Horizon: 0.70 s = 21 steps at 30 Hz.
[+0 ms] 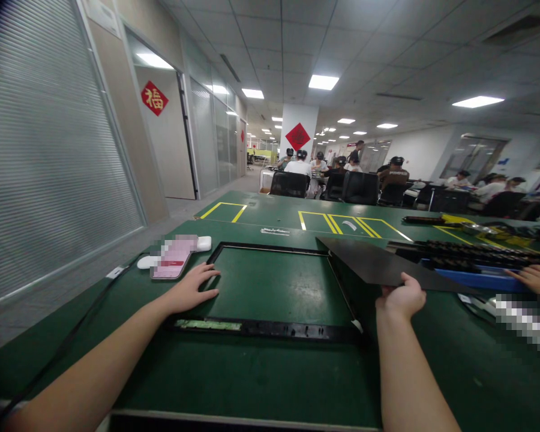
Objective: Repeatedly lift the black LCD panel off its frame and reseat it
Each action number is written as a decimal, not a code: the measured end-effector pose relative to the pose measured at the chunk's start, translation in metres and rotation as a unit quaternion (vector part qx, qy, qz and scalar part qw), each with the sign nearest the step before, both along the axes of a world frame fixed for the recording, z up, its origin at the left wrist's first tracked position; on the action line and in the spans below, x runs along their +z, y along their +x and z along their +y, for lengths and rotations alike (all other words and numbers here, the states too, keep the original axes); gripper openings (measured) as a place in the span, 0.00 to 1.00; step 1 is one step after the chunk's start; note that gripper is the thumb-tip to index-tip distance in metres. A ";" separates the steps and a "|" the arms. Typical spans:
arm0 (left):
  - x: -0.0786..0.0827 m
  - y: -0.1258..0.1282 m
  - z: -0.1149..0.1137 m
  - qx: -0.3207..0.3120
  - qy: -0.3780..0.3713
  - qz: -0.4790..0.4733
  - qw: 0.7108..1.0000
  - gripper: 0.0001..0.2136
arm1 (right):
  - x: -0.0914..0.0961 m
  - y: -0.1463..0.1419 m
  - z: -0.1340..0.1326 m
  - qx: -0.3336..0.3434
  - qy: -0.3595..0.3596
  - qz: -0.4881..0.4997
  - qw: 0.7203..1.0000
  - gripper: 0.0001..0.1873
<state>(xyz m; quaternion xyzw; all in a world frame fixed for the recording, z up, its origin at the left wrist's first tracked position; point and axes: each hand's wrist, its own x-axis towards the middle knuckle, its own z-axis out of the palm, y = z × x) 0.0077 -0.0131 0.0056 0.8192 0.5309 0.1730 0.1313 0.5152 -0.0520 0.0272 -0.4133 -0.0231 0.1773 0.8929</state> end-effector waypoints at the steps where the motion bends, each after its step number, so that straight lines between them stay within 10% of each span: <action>1: -0.001 0.000 0.000 -0.001 0.002 0.003 1.000 0.31 | 0.002 -0.004 -0.001 -0.016 -0.013 0.012 1.000 0.14; 21: -0.005 -0.001 0.004 -0.001 0.011 -0.001 1.000 0.30 | -0.007 -0.005 0.007 -0.029 -0.111 0.083 0.990 0.14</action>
